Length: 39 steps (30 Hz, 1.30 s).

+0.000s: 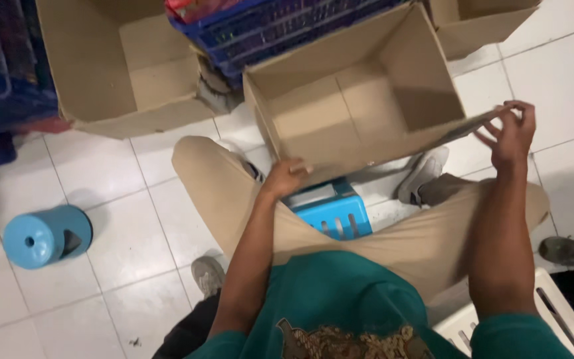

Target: The person assembles a cardboard box and then repeatedly picks small colorful packets from stacked crates, placing them into the box. The person arranges the packets in rows and continues filling the box until it is nearly full.

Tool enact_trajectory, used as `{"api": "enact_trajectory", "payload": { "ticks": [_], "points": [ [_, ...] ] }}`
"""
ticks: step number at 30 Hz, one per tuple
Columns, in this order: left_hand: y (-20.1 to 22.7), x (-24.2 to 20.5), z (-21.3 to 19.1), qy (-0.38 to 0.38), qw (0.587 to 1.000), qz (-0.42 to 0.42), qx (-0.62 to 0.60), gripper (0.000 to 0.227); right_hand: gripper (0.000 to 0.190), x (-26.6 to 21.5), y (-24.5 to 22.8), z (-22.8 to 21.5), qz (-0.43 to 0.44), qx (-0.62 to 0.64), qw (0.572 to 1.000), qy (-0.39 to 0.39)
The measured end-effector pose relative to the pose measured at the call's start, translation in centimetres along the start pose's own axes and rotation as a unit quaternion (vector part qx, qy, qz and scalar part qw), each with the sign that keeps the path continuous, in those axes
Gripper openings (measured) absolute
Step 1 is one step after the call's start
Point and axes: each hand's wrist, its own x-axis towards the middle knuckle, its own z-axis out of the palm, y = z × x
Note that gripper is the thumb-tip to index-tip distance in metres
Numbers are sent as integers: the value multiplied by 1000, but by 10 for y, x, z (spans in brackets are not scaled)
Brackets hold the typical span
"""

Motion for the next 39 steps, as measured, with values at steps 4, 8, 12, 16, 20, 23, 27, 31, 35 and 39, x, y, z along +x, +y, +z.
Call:
{"api": "enact_trajectory", "payload": {
  "ticks": [4,8,12,16,20,23,27,31,35,39],
  "points": [
    [9,5,-8,101,986,-114,64,60,25,2,-8,28,-29,0,998,54],
    [19,0,3,110,963,-237,-65,68,31,17,0,52,-96,-18,994,55],
    [1,-3,20,120,945,-280,-117,66,110,41,29,66,-331,-275,902,-13],
    [-25,6,35,164,978,-124,25,33,112,34,41,97,-75,-400,913,-37],
    [-21,14,29,155,974,-154,-62,34,93,44,55,98,82,-389,917,32],
    [-17,19,15,69,901,-262,-338,80,86,62,50,82,9,-173,981,91],
    [-22,17,23,-74,873,-300,-378,65,158,10,-18,54,227,132,963,64],
    [-7,13,32,-145,930,-299,-158,60,54,6,4,15,282,162,939,115],
    [-22,26,60,47,922,-365,-120,91,47,-26,33,-6,149,305,931,130],
    [-41,47,70,32,908,-376,-183,39,135,-38,50,-15,174,384,896,142]
  ]
}}
